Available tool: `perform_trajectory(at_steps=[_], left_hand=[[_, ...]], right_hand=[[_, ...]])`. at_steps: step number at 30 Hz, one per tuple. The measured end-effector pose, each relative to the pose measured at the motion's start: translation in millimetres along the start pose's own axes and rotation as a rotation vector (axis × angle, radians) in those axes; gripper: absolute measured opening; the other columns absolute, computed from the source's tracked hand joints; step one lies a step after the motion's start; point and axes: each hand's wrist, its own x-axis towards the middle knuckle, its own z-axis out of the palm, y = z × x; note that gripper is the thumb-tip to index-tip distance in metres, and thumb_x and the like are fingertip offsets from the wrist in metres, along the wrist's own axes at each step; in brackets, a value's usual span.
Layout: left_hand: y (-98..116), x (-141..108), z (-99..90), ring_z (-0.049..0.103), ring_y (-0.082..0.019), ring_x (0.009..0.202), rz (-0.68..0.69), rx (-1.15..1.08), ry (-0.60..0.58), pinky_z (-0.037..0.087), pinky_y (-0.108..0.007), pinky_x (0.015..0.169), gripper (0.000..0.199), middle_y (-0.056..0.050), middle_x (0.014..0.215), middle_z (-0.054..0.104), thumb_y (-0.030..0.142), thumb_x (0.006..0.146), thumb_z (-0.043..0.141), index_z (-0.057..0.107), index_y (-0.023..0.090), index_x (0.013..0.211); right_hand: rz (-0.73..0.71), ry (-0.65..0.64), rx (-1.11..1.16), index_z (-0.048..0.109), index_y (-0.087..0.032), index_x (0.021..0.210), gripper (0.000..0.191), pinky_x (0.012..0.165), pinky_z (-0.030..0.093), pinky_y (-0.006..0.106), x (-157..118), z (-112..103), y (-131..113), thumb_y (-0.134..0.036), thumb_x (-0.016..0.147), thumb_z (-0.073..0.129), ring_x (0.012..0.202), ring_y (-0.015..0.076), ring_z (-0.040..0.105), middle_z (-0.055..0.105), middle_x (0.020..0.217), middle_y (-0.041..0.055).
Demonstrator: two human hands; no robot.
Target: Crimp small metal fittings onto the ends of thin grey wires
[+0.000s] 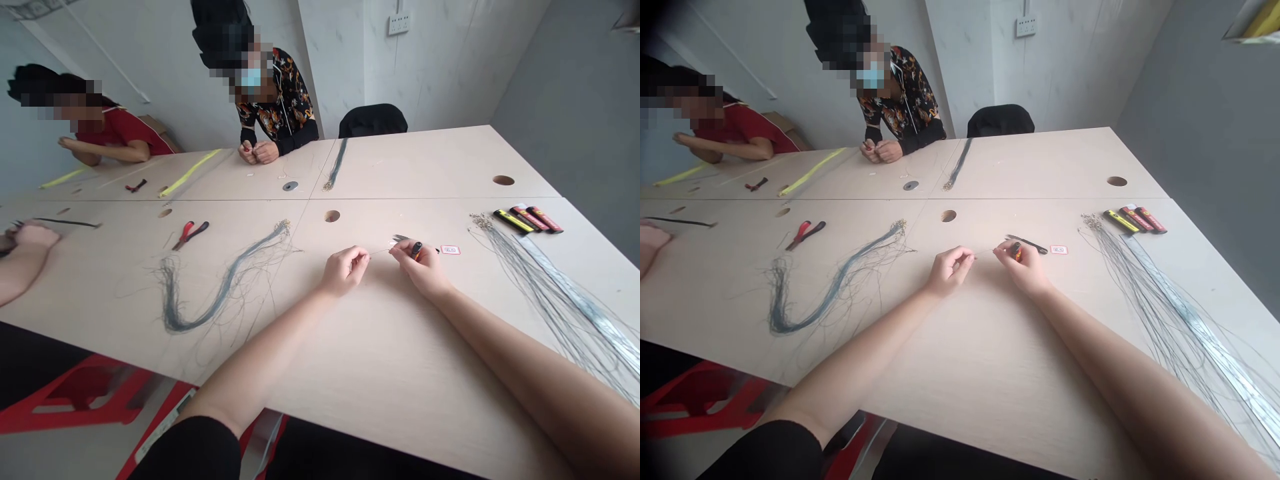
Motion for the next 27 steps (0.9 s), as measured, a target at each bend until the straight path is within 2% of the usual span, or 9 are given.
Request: perform_trajectory(at_steps=[5,14,19,27], left_hand=[[-1.0,2.0,-2.7,0.054,-0.01,0.061,0.016,0.036,0.035,0.041,-0.022,0.063,0.024,0.0,0.07,0.063,0.032,0.09,0.043,0.059,0.017,0.08],[-2.0,2.2,-1.1,0.057,-0.012,0.064,0.002,0.047,-0.016,0.045,-0.023,0.063,0.019,-0.003,0.077,0.067,0.027,0.088,0.046,0.062,0.017,0.089],[-3.1,0.8,-3.4,0.057,-0.012,0.06,0.023,0.038,-0.068,0.045,-0.024,0.06,0.02,-0.003,0.076,0.067,0.027,0.089,0.044,0.062,0.018,0.09],[-4.3,1.1,-3.2,0.058,-0.014,0.058,0.107,0.059,-0.156,0.044,-0.026,0.058,0.019,-0.002,0.071,0.066,0.022,0.088,0.043,0.062,0.02,0.087]], right_hand=[[0.096,0.093,0.086,0.053,-0.02,0.072,0.035,0.046,0.025,0.026,1.4,-1.2,5.0,-0.052,0.078,0.062,0.047,0.01,0.032,0.036,0.052,-0.0042],[0.066,0.036,-0.001,0.054,-0.02,0.069,0.041,0.048,0.027,0.028,1.6,3.8,-3.9,-0.059,0.076,0.06,0.047,0.0108,0.031,0.036,0.05,-0.0045],[0.031,-0.005,-0.059,0.053,-0.019,0.066,0.041,0.051,0.031,0.028,1.4,6.1,-7.0,-0.058,0.078,0.059,0.051,0.0121,0.036,0.041,0.054,-0.0029],[0.027,0.014,-0.098,0.052,-0.02,0.064,0.037,0.052,0.03,0.029,-0.6,8.0,-6.8,-0.052,0.081,0.057,0.054,0.0136,0.037,0.043,0.057,-0.0008]])
